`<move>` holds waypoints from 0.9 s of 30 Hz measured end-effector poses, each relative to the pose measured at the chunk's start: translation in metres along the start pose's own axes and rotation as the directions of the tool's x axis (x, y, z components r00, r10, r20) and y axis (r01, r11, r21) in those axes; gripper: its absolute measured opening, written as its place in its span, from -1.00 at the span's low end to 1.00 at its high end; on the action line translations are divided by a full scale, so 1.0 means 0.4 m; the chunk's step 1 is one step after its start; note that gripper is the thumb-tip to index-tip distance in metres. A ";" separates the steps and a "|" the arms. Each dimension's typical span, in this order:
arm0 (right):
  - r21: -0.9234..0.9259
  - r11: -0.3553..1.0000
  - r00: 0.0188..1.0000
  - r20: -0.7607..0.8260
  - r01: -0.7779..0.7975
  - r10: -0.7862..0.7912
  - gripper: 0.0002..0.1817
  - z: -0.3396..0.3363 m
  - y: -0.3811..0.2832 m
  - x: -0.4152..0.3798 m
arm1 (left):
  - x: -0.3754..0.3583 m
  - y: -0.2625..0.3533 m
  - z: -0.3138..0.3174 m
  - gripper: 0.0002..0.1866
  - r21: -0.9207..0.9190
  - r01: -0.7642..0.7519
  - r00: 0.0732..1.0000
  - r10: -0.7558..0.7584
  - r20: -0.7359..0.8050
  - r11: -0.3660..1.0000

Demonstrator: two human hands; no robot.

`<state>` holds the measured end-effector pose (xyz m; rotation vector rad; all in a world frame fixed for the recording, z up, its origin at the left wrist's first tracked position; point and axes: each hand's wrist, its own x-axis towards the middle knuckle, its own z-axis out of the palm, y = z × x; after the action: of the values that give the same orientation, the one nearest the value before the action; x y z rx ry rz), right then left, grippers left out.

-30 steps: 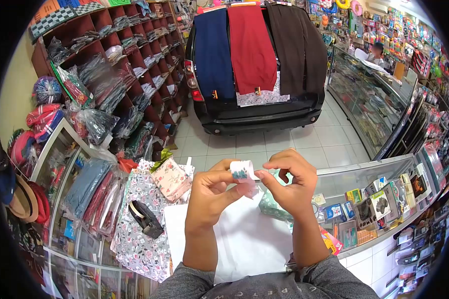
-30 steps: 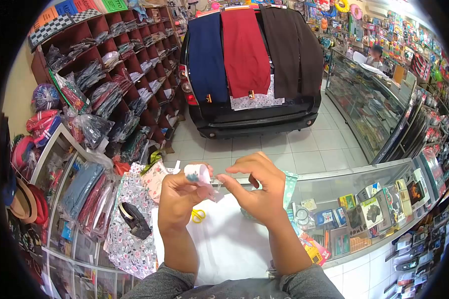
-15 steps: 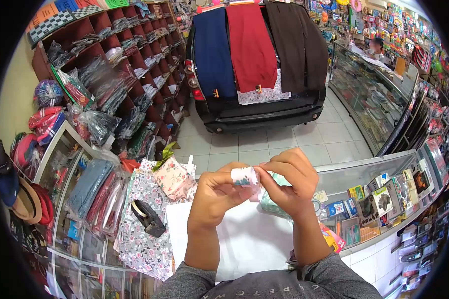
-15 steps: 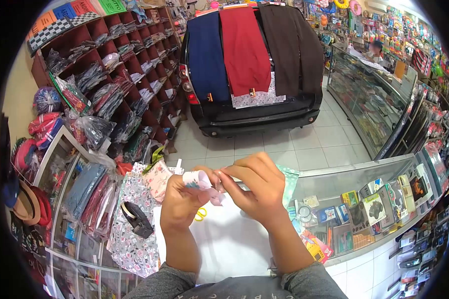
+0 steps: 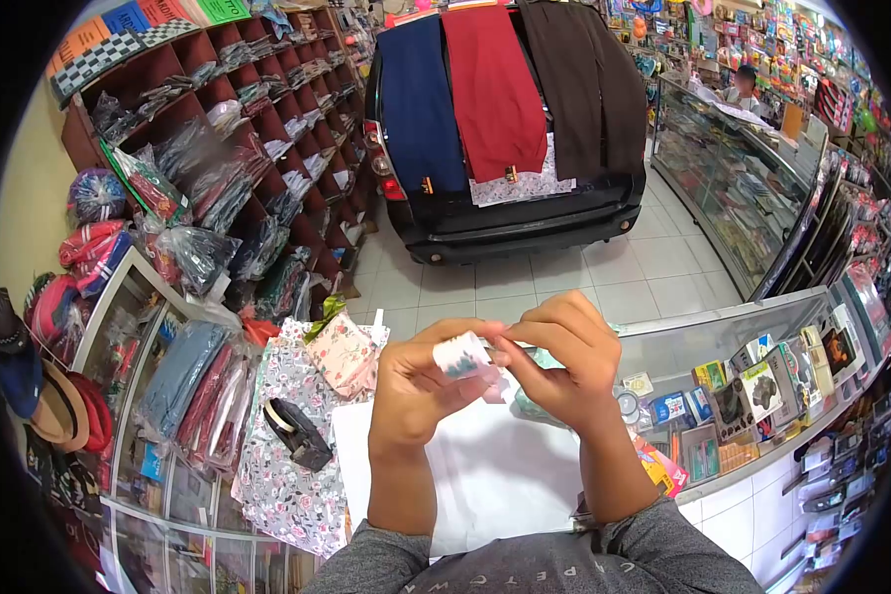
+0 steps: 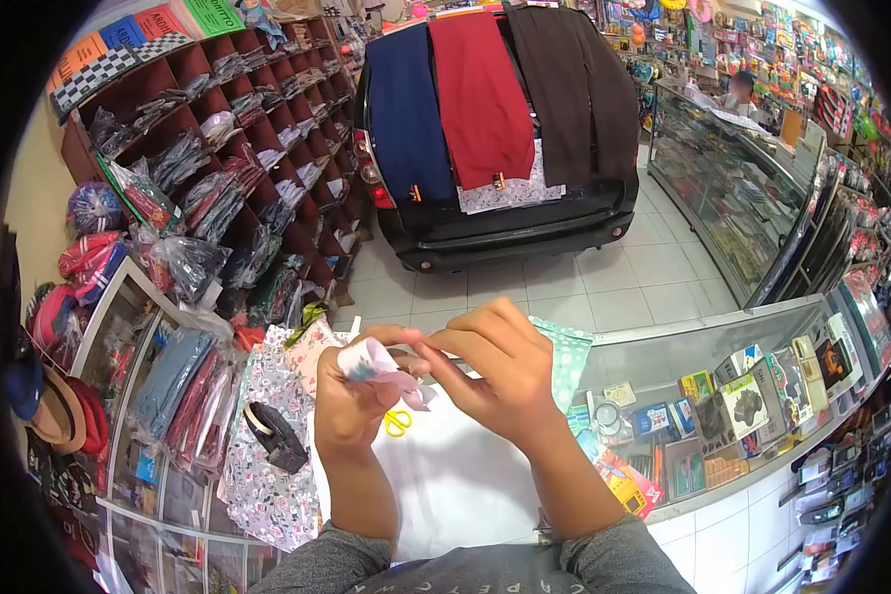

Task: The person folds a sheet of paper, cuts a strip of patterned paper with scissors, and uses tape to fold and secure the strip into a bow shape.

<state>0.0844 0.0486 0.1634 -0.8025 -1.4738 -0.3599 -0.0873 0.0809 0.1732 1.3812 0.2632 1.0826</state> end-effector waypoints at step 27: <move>-0.164 0.976 0.990 -0.002 0.141 -0.143 -0.78 0.009 0.014 -0.006 | -0.003 -0.012 -0.048 -0.82 -0.026 0.009 0.999 -0.008 0.051 1.000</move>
<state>0.0853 0.0543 0.1595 -0.8246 -1.5063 -0.5997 -0.0994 0.0936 0.1637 1.3812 0.2172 1.0391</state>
